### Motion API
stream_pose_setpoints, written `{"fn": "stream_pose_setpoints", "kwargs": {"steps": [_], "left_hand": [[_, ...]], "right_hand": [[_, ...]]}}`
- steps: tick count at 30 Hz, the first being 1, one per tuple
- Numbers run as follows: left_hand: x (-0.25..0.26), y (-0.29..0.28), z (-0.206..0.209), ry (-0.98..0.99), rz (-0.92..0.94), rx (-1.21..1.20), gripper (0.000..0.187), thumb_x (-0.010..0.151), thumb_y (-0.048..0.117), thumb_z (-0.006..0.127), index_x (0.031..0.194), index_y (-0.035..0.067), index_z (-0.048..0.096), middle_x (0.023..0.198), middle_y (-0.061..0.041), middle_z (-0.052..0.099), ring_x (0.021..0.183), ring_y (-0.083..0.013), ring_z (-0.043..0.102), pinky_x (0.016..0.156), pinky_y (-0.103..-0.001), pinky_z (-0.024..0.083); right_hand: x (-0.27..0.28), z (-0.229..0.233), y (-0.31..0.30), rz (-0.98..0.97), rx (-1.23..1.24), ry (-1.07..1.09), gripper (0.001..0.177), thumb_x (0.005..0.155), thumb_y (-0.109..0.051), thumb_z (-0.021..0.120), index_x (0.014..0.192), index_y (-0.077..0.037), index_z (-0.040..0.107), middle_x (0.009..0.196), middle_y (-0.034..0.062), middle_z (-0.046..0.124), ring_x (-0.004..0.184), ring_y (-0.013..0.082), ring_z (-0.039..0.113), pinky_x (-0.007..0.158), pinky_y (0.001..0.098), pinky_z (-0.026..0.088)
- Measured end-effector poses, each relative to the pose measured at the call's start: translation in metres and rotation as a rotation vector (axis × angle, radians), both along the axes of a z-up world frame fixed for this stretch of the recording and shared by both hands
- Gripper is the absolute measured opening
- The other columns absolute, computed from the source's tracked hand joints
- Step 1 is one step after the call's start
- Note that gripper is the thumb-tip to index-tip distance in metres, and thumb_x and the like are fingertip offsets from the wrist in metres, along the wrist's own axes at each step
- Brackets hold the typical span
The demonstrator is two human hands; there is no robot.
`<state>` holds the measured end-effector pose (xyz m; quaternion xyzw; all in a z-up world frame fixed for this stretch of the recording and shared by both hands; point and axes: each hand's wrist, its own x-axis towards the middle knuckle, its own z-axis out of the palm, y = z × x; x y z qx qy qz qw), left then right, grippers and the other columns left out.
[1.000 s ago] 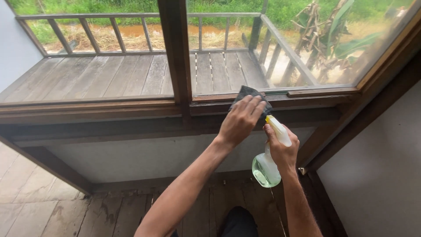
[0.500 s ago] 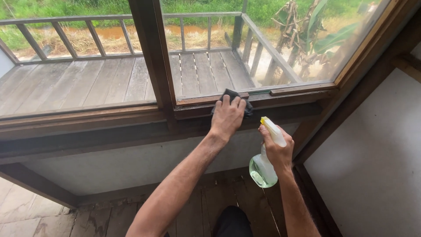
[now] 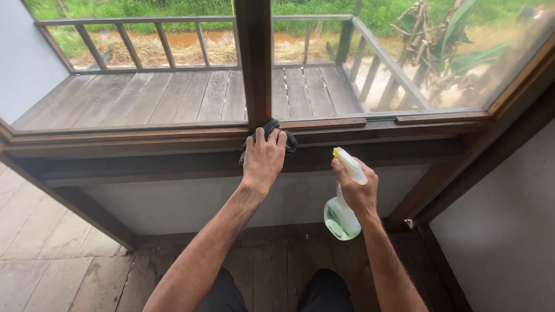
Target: The person cleans the wooden window frame by spraying a cleaning solution from a bottle and wiping with a dark cloth. They repeatedly spray and wipe along the lower and side edges of the frame, occasionally folding the cloth, while kneeling on a wooden floor.
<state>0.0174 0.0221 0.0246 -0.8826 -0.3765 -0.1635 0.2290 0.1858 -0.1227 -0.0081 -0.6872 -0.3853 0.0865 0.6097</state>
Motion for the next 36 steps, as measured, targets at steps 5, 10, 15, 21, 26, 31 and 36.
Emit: {"fn": "stream_pose_setpoints", "kwargs": {"steps": [5,10,15,21,26,31,36], "left_hand": [[-0.02,-0.003,-0.018,-0.075,-0.039,0.154,0.03,0.103,0.013,0.049,0.131,0.014,0.059,0.124,-0.007,0.068,0.1,-0.024,0.057,0.073,-0.034,0.05],[-0.062,0.016,-0.081,-0.09,-0.051,0.29,0.033,0.103,0.014,0.048,0.135,0.017,0.059,0.128,-0.005,0.065,0.098,-0.0221,0.057,0.073,-0.031,0.05],[-0.118,0.039,-0.159,-0.142,-0.074,0.339,0.034,0.1,0.01,0.047,0.131,0.016,0.062,0.13,-0.004,0.065,0.092,-0.0212,0.058,0.067,-0.031,0.051],[-0.095,0.009,-0.091,-0.401,-0.206,0.483,0.036,0.102,0.005,0.049,0.131,0.016,0.068,0.14,-0.006,0.064,0.1,-0.0183,0.058,0.071,-0.026,0.047],[-0.065,0.006,-0.027,-0.588,-0.279,0.62,0.034,0.102,0.001,0.052,0.128,0.014,0.07,0.143,-0.011,0.063,0.117,-0.0232,0.061,0.091,-0.033,0.048],[-0.043,0.02,-0.043,-0.651,-0.329,0.66,0.033,0.105,0.005,0.05,0.132,0.011,0.067,0.144,-0.014,0.061,0.135,-0.0281,0.057,0.114,-0.044,0.045],[-0.043,0.047,-0.124,-0.359,-0.195,0.526,0.038,0.106,0.013,0.043,0.14,0.011,0.058,0.148,-0.01,0.057,0.143,-0.0248,0.047,0.119,-0.045,0.039]], "right_hand": [[-0.017,0.0,0.006,0.07,0.013,-0.001,0.032,0.098,-0.036,0.073,0.11,-0.007,0.077,0.091,0.0165,0.075,0.071,0.0257,0.07,0.071,0.0412,0.058],[-0.017,-0.002,0.002,0.088,0.021,-0.004,0.032,0.099,-0.037,0.073,0.111,-0.008,0.076,0.091,0.0153,0.075,0.071,0.0242,0.069,0.071,0.0408,0.058],[-0.026,-0.002,0.005,0.088,0.017,-0.02,0.03,0.1,-0.036,0.074,0.108,-0.007,0.077,0.085,0.0151,0.073,0.066,0.0226,0.067,0.07,0.0377,0.057],[-0.057,-0.009,0.025,0.143,0.034,-0.021,0.028,0.097,-0.033,0.075,0.105,-0.006,0.078,0.079,0.0142,0.072,0.064,0.0222,0.067,0.068,0.0381,0.057],[-0.071,-0.016,0.029,0.188,0.033,0.01,0.031,0.096,-0.035,0.076,0.107,-0.006,0.077,0.081,0.0164,0.072,0.066,0.0246,0.068,0.07,0.0395,0.058],[-0.066,-0.028,0.027,0.225,0.063,-0.055,0.035,0.098,-0.038,0.074,0.112,-0.006,0.075,0.087,0.0155,0.073,0.07,0.0248,0.068,0.071,0.0394,0.058],[-0.062,-0.033,0.024,0.217,-0.008,0.009,0.032,0.096,-0.035,0.074,0.11,-0.006,0.076,0.083,0.0155,0.072,0.07,0.0248,0.069,0.071,0.0413,0.059]]}}
